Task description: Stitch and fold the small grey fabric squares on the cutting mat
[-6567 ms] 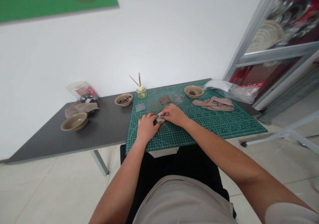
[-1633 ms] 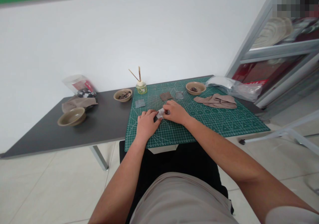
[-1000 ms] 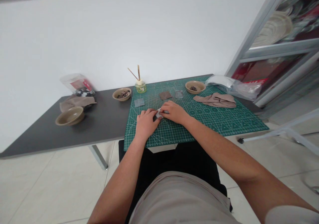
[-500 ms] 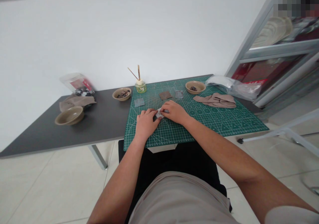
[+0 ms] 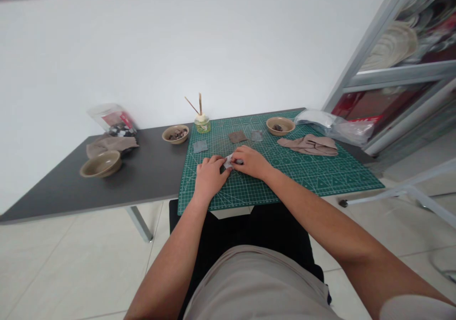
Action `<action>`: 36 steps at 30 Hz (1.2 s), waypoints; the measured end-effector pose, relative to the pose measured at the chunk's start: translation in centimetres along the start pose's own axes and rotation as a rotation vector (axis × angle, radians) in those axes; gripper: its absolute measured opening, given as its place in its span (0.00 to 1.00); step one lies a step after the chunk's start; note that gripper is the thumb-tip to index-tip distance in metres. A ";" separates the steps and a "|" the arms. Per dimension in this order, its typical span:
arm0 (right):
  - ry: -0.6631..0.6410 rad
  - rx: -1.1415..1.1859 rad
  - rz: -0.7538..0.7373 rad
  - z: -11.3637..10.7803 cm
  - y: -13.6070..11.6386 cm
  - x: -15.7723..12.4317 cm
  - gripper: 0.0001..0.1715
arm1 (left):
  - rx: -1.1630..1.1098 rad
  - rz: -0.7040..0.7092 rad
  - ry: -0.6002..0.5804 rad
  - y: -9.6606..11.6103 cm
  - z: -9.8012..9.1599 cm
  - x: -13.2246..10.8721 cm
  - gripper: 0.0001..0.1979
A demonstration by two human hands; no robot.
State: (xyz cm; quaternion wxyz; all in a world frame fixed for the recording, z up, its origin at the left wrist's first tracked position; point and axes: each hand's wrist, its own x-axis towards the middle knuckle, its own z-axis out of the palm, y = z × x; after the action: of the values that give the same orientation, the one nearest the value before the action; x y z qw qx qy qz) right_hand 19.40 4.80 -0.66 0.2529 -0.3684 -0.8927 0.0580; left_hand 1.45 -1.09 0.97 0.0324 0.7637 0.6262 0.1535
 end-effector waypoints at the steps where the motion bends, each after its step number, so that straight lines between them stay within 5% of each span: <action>1: -0.004 0.003 -0.001 0.0 0.1 0.1 0.06 | -0.001 0.002 0.004 0.0 0.0 0.0 0.19; 9: 0.054 -0.154 0.195 -0.1 -0.3 0.3 0.09 | 0.003 0.010 0.005 0.0 0.1 0.0 0.20; 20: 0.003 0.080 0.014 -0.1 0.2 0.6 0.06 | -0.013 -0.009 -0.002 0.0 -0.1 -0.1 0.19; 29: 0.071 -0.093 0.147 0.0 0.6 0.3 0.07 | -0.015 0.001 0.004 0.0 0.0 -0.1 0.20; 36: 0.018 0.036 0.048 0.1 0.4 0.6 0.05 | -0.010 0.003 0.016 0.1 0.0 -0.1 0.19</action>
State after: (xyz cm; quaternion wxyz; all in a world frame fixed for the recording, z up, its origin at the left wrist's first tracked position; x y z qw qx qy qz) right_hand 19.29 5.51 -0.60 0.2661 -0.3854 -0.8802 0.0769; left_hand 1.48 -1.25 0.96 0.0312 0.7632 0.6246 0.1627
